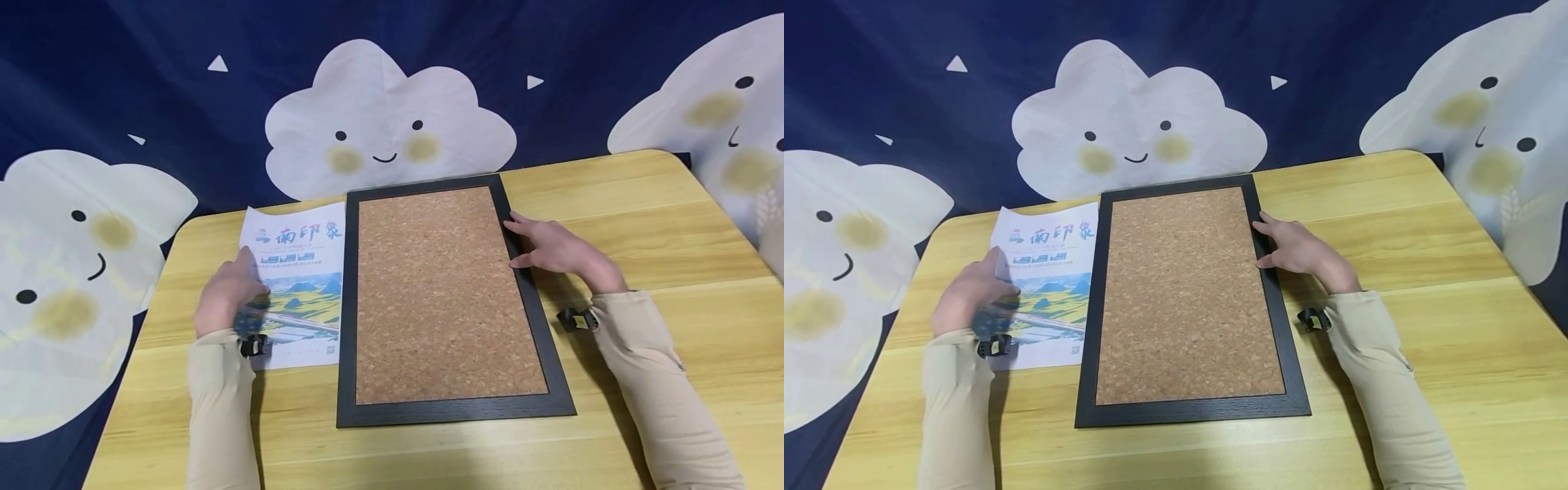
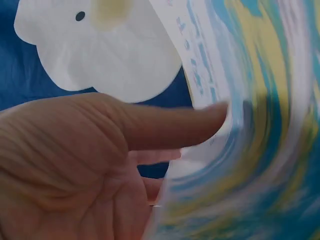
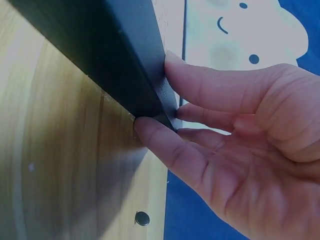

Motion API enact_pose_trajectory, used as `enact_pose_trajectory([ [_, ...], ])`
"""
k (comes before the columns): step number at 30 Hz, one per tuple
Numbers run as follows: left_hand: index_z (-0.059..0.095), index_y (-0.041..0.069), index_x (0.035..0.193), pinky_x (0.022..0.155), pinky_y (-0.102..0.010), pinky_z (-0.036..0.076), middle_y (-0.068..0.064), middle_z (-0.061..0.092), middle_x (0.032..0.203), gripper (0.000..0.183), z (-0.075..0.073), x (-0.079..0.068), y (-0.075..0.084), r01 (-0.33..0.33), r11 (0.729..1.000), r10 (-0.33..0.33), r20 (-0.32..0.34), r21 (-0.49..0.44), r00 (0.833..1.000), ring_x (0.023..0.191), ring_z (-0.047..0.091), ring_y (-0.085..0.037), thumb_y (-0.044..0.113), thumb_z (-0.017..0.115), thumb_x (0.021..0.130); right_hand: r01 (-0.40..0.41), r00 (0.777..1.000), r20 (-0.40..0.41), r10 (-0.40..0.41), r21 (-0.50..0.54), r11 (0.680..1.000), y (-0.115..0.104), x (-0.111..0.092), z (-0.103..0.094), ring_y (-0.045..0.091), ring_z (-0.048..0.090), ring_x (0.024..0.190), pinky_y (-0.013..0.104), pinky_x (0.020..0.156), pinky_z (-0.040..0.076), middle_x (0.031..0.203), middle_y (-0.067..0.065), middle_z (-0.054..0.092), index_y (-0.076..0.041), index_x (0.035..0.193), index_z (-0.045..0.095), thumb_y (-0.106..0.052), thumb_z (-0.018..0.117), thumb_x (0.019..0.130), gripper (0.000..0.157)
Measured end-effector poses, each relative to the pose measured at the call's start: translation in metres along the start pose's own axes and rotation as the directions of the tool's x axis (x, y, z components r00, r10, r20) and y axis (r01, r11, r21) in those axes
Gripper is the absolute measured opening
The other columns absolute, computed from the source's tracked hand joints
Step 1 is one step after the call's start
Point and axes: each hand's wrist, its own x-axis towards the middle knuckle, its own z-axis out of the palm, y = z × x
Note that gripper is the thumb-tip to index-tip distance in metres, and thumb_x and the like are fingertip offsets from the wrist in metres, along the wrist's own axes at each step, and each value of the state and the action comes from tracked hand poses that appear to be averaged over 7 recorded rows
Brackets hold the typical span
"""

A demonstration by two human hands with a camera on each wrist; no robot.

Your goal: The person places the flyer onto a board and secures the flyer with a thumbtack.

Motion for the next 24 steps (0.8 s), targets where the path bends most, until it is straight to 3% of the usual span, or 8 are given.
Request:
enact_pose_trajectory([
  [2, 0.008, -0.011, 0.159, 0.1, -0.065, 0.039, -0.044, 0.039, 0.139, 0.075, 0.0, 0.001, 0.002, 0.001, 1.0, -0.002, -0.008, -0.023, 1.0, 0.121, 0.045, -0.054, 0.008, 0.052, 0.1, 0.001, 1.0, -0.001, -0.001, 0.001, 1.0, 0.0, 0.0, 0.0, 0.054, 0.019, 0.149, 0.066, 0.115, 0.026, 0.167, 0.03, 0.014, 0.008, 0.159, 0.03, -0.012, 0.075, 0.095, 0.08],
  [4, -0.013, -0.008, 0.16, 0.105, -0.065, 0.035, -0.045, 0.029, 0.148, 0.082, 0.0, 0.001, 0.004, 0.007, 0.999, -0.008, -0.019, -0.052, 1.0, 0.126, 0.042, -0.053, 0.006, 0.043, 0.102, -0.001, 1.0, -0.001, 0.001, 0.002, 1.0, 0.0, -0.001, 0.0, 0.054, 0.019, 0.149, 0.066, 0.115, 0.026, 0.167, 0.03, 0.014, 0.008, 0.159, 0.03, -0.012, 0.075, 0.095, 0.081],
  [6, -0.023, -0.005, 0.157, 0.097, -0.061, 0.041, -0.044, 0.037, 0.143, 0.082, -0.001, 0.001, 0.006, 0.0, 0.997, -0.004, -0.041, -0.075, 0.999, 0.117, 0.048, -0.049, 0.005, 0.037, 0.102, -0.002, 1.0, 0.0, 0.002, 0.005, 1.0, 0.0, -0.001, 0.0, 0.054, 0.019, 0.149, 0.066, 0.115, 0.026, 0.167, 0.03, 0.014, 0.008, 0.159, 0.03, -0.012, 0.075, 0.095, 0.081],
  [8, -0.025, -0.003, 0.156, 0.081, -0.055, 0.045, -0.041, 0.049, 0.123, 0.082, -0.002, 0.001, 0.007, -0.013, 0.994, 0.006, -0.067, -0.105, 0.998, 0.097, 0.054, -0.043, 0.005, 0.035, 0.1, -0.002, 1.0, -0.001, 0.002, 0.004, 1.0, 0.0, -0.001, 0.0, 0.054, 0.019, 0.149, 0.066, 0.115, 0.026, 0.167, 0.03, 0.014, 0.008, 0.159, 0.03, -0.012, 0.075, 0.095, 0.081],
  [11, -0.022, -0.003, 0.158, 0.071, -0.049, 0.044, -0.038, 0.054, 0.113, 0.079, -0.004, -0.001, 0.009, -0.054, 0.992, 0.041, -0.106, -0.118, 0.994, 0.085, 0.055, -0.04, 0.006, 0.033, 0.102, -0.001, 1.0, -0.002, 0.001, 0.004, 1.0, 0.0, 0.0, 0.0, 0.054, 0.019, 0.149, 0.066, 0.115, 0.026, 0.167, 0.03, 0.014, 0.008, 0.159, 0.03, -0.011, 0.075, 0.095, 0.08],
  [15, -0.009, -0.002, 0.162, 0.088, -0.058, 0.043, -0.041, 0.039, 0.147, 0.071, -0.006, -0.004, 0.014, -0.091, 0.989, 0.077, -0.122, -0.119, 0.99, 0.106, 0.052, -0.045, 0.007, 0.03, 0.105, -0.002, 1.0, -0.004, 0.002, 0.007, 1.0, 0.0, 0.0, 0.0, 0.054, 0.02, 0.149, 0.066, 0.115, 0.026, 0.167, 0.03, 0.014, 0.008, 0.159, 0.03, -0.011, 0.075, 0.095, 0.08],
  [18, 0.002, -0.001, 0.165, 0.096, -0.062, 0.04, -0.04, 0.034, 0.153, 0.067, -0.007, -0.006, 0.017, -0.098, 0.988, 0.083, -0.126, -0.117, 0.989, 0.113, 0.049, -0.047, 0.006, 0.031, 0.105, -0.005, 1.0, 0.001, 0.005, 0.01, 1.0, -0.001, 0.0, -0.001, 0.054, 0.019, 0.149, 0.066, 0.115, 0.026, 0.168, 0.029, 0.013, 0.007, 0.159, 0.03, -0.012, 0.075, 0.095, 0.081],
  [24, 0.031, -0.004, 0.159, 0.077, -0.054, 0.046, -0.037, 0.055, 0.125, 0.054, -0.009, -0.011, 0.021, -0.14, 0.986, 0.12, -0.196, -0.092, 0.973, 0.093, 0.055, -0.044, 0.007, 0.03, 0.106, -0.005, 1.0, 0.004, 0.005, 0.011, 1.0, -0.001, -0.001, -0.001, 0.054, 0.019, 0.149, 0.066, 0.115, 0.026, 0.168, 0.029, 0.013, 0.007, 0.159, 0.029, -0.013, 0.075, 0.095, 0.081],
])
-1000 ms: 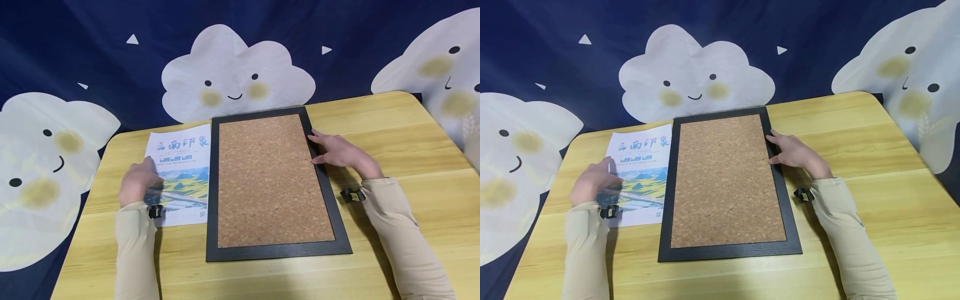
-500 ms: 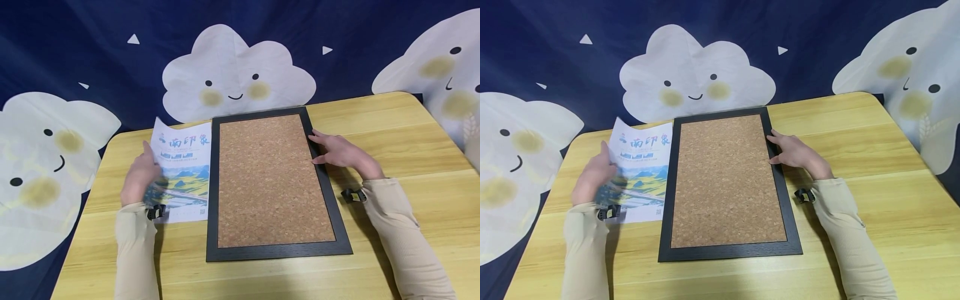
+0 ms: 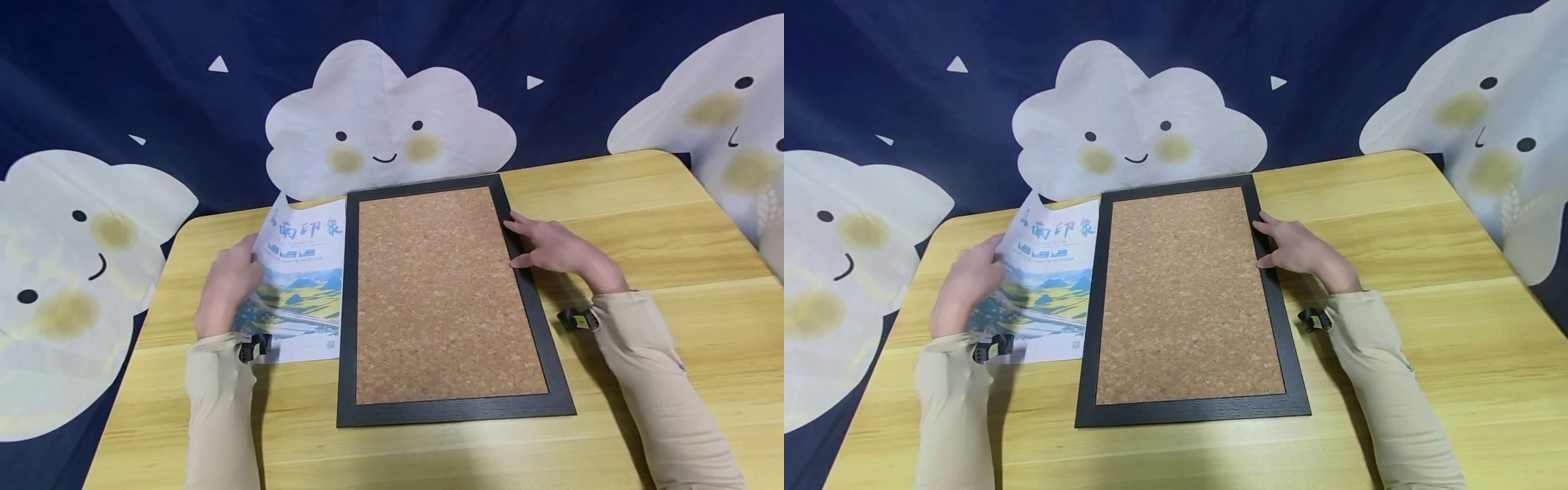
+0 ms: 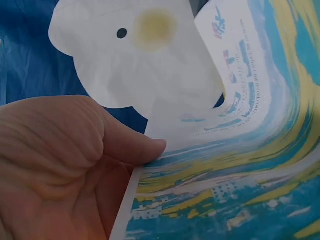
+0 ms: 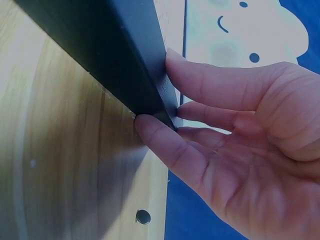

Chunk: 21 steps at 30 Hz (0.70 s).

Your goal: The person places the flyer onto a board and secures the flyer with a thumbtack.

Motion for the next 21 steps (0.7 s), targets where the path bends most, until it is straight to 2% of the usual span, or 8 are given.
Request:
enact_pose_trajectory([
  [5, 0.05, -0.008, 0.145, 0.071, -0.05, 0.046, -0.033, 0.061, 0.112, 0.046, -0.002, -0.005, 0.007, -0.049, 0.999, 0.049, -0.126, 0.005, 0.991, 0.083, 0.057, -0.041, 0.013, 0.031, 0.109, 0.002, 1.0, 0.001, -0.002, 0.002, 1.0, 0.0, 0.001, 0.0, 0.054, 0.019, 0.149, 0.066, 0.115, 0.026, 0.168, 0.029, 0.013, 0.007, 0.159, 0.029, -0.012, 0.075, 0.096, 0.08],
  [8, 0.059, -0.01, 0.131, 0.068, -0.049, 0.044, -0.03, 0.063, 0.101, 0.04, -0.004, -0.008, 0.011, -0.087, 0.996, 0.082, -0.219, -0.014, 0.972, 0.079, 0.056, -0.04, 0.015, 0.035, 0.11, 0.003, 1.0, 0.0, -0.003, 0.0, 1.0, 0.001, 0.001, 0.0, 0.054, 0.019, 0.149, 0.066, 0.115, 0.026, 0.168, 0.029, 0.014, 0.008, 0.159, 0.03, -0.012, 0.075, 0.095, 0.08],
  [12, 0.065, -0.009, 0.119, 0.071, -0.05, 0.043, -0.028, 0.063, 0.096, 0.041, -0.006, -0.011, 0.015, -0.129, 0.989, 0.101, -0.308, -0.073, 0.946, 0.081, 0.057, -0.04, 0.021, 0.037, 0.111, 0.007, 1.0, -0.002, -0.007, -0.003, 1.0, 0.0, 0.001, 0.0, 0.054, 0.019, 0.149, 0.066, 0.116, 0.025, 0.167, 0.029, 0.014, 0.008, 0.159, 0.03, -0.012, 0.075, 0.095, 0.08],
  [14, 0.066, -0.007, 0.119, 0.073, -0.047, 0.043, -0.027, 0.064, 0.096, 0.043, -0.007, -0.012, 0.017, -0.138, 0.985, 0.096, -0.332, -0.105, 0.938, 0.083, 0.057, -0.039, 0.024, 0.038, 0.112, 0.01, 1.0, -0.004, -0.01, -0.005, 1.0, 0.0, 0.0, 0.0, 0.054, 0.02, 0.149, 0.066, 0.115, 0.025, 0.167, 0.03, 0.014, 0.008, 0.159, 0.03, -0.012, 0.075, 0.096, 0.08],
  [21, 0.069, -0.004, 0.123, 0.063, -0.031, 0.038, -0.02, 0.063, 0.091, 0.048, -0.013, -0.017, 0.02, -0.126, 0.964, 0.028, -0.383, -0.232, 0.924, 0.075, 0.052, -0.025, 0.032, 0.04, 0.111, 0.029, 0.999, -0.016, -0.029, -0.03, 0.999, 0.0, 0.0, 0.001, 0.056, 0.021, 0.148, 0.065, 0.115, 0.027, 0.165, 0.033, 0.016, 0.011, 0.156, 0.031, -0.01, 0.075, 0.094, 0.079],
])
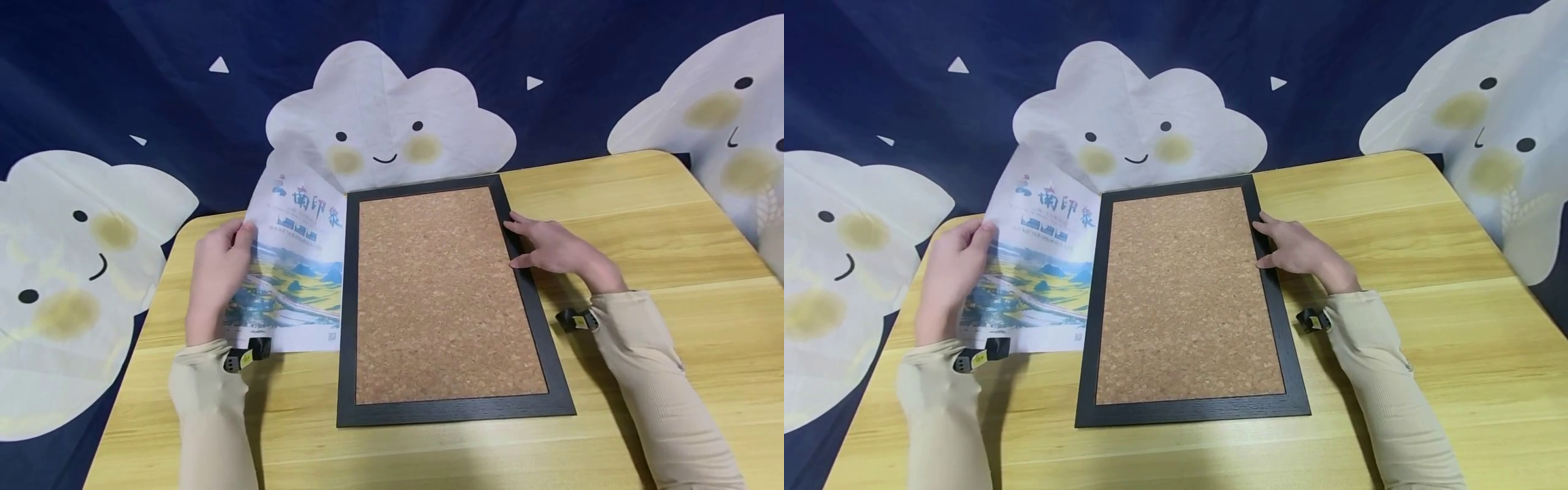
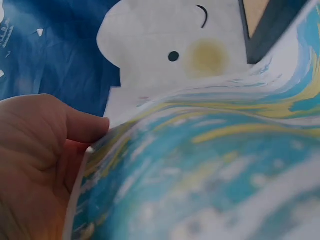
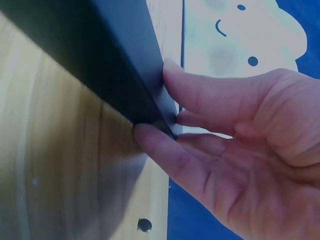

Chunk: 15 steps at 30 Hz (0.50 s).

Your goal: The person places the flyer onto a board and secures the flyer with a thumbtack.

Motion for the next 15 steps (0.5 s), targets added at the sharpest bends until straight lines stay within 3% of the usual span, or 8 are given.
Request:
enact_pose_trajectory([
  [7, 0.071, 0.0, 0.116, 0.057, -0.024, 0.035, -0.011, 0.057, 0.082, 0.044, -0.008, -0.005, 0.009, 0.052, 0.991, -0.067, -0.118, -0.122, 0.991, 0.068, 0.049, -0.015, 0.035, 0.044, 0.11, -0.043, 0.999, -0.023, 0.043, 0.022, 0.999, -0.004, 0.003, 0.001, 0.055, 0.02, 0.148, 0.063, 0.114, 0.03, 0.165, 0.032, 0.018, 0.012, 0.155, 0.034, -0.004, 0.078, 0.091, 0.08],
  [15, 0.072, 0.002, 0.12, 0.059, -0.019, 0.043, 0.003, 0.063, 0.085, 0.039, -0.014, -0.011, 0.023, 0.067, 0.959, -0.139, -0.252, -0.275, 0.958, 0.07, 0.056, -0.011, 0.031, 0.048, 0.11, -0.087, 0.995, -0.047, 0.09, 0.058, 0.994, -0.007, 0.005, 0.003, 0.054, 0.02, 0.149, 0.064, 0.115, 0.028, 0.165, 0.033, 0.019, 0.015, 0.154, 0.033, 0.0, 0.078, 0.088, 0.081],
])
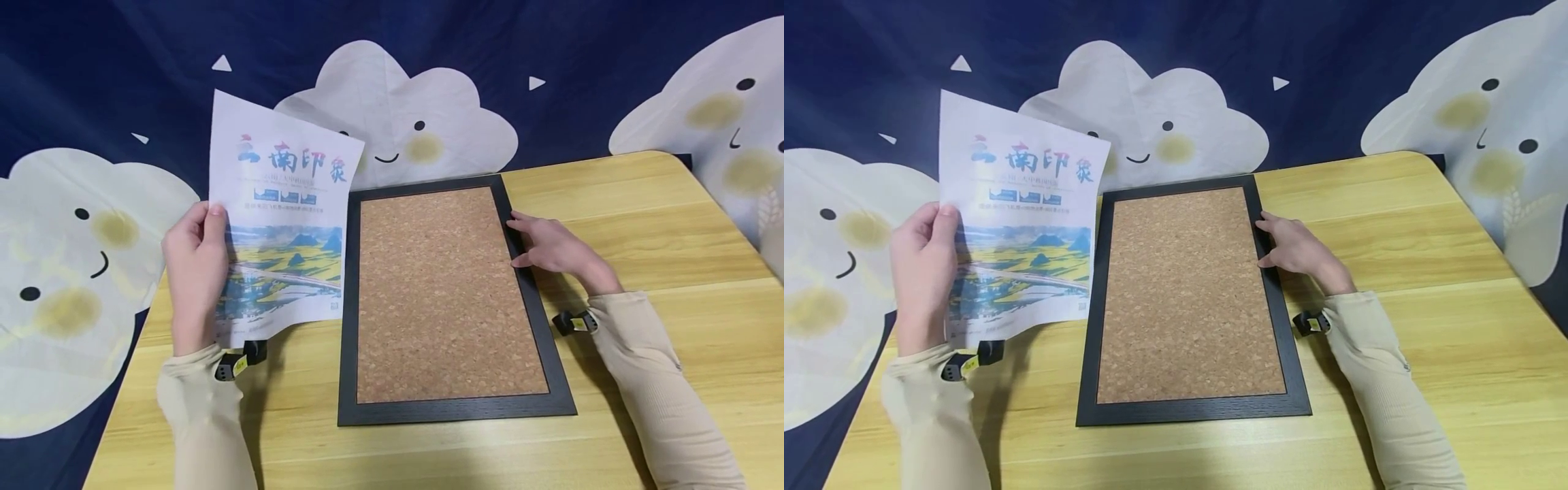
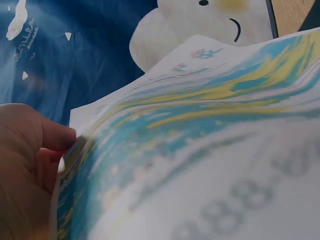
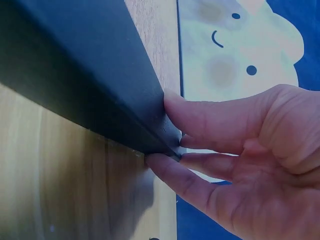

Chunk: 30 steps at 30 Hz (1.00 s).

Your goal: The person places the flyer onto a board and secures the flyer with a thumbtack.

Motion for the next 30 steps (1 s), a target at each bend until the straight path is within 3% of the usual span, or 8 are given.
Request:
enact_pose_trajectory([
  [7, 0.074, 0.011, 0.106, 0.06, -0.022, 0.041, 0.008, 0.064, 0.08, 0.024, 0.001, -0.006, 0.008, -0.061, 0.989, 0.045, -0.118, -0.137, 0.992, 0.068, 0.055, -0.012, 0.023, 0.053, 0.109, -0.045, 0.999, 0.01, 0.044, 0.052, 0.998, 0.0, -0.001, 0.0, 0.054, 0.041, 0.139, 0.062, 0.112, 0.034, 0.155, 0.041, 0.031, 0.016, 0.156, 0.025, -0.001, 0.076, 0.091, 0.085],
  [12, 0.073, 0.016, 0.094, 0.06, -0.024, 0.041, 0.003, 0.066, 0.079, 0.023, 0.006, -0.012, 0.014, -0.133, 0.946, 0.083, -0.175, -0.296, 0.981, 0.067, 0.055, -0.014, 0.019, 0.055, 0.108, -0.057, 0.998, 0.01, 0.057, 0.073, 0.996, 0.0, -0.002, 0.001, 0.054, 0.043, 0.137, 0.062, 0.11, 0.038, 0.148, 0.043, 0.041, 0.016, 0.157, 0.022, -0.002, 0.076, 0.091, 0.087],
  [19, 0.074, 0.001, 0.095, 0.061, -0.024, 0.044, -0.012, 0.069, 0.086, 0.022, 0.006, -0.017, 0.02, -0.181, 0.785, 0.059, -0.22, -0.593, 0.974, 0.067, 0.059, -0.016, 0.014, 0.06, 0.105, -0.053, 0.999, 0.004, 0.052, 0.067, 0.996, 0.0, -0.002, 0.0, 0.054, 0.045, 0.135, 0.062, 0.11, 0.038, 0.145, 0.043, 0.045, 0.016, 0.156, 0.024, -0.003, 0.076, 0.091, 0.086],
  [25, 0.07, -0.007, 0.093, 0.064, -0.026, 0.047, -0.02, 0.073, 0.093, 0.022, 0.006, -0.019, 0.028, -0.284, 0.651, 0.062, -0.324, -0.704, 0.944, 0.07, 0.063, -0.019, 0.006, 0.057, 0.105, -0.038, 0.999, -0.001, 0.038, 0.062, 0.997, 0.001, -0.002, 0.0, 0.055, 0.043, 0.136, 0.061, 0.108, 0.04, 0.144, 0.044, 0.044, 0.017, 0.155, 0.025, -0.003, 0.075, 0.091, 0.084],
  [28, 0.069, -0.011, 0.094, 0.065, -0.027, 0.048, -0.021, 0.073, 0.094, 0.022, 0.006, -0.019, 0.03, -0.308, 0.6, 0.062, -0.341, -0.738, 0.938, 0.071, 0.064, -0.021, 0.003, 0.056, 0.105, -0.043, 0.999, 0.002, 0.043, 0.078, 0.996, 0.001, -0.002, 0.0, 0.055, 0.042, 0.137, 0.061, 0.108, 0.04, 0.146, 0.044, 0.043, 0.016, 0.156, 0.024, -0.002, 0.075, 0.092, 0.084],
  [30, 0.069, -0.011, 0.096, 0.065, -0.027, 0.049, -0.022, 0.074, 0.096, 0.021, 0.006, -0.021, 0.031, -0.308, 0.586, 0.064, -0.336, -0.749, 0.94, 0.072, 0.066, -0.022, 0.003, 0.056, 0.105, -0.047, 0.999, 0.006, 0.047, 0.09, 0.995, 0.001, -0.002, 0.0, 0.055, 0.041, 0.137, 0.061, 0.107, 0.04, 0.147, 0.043, 0.041, 0.016, 0.157, 0.023, -0.002, 0.075, 0.092, 0.084],
])
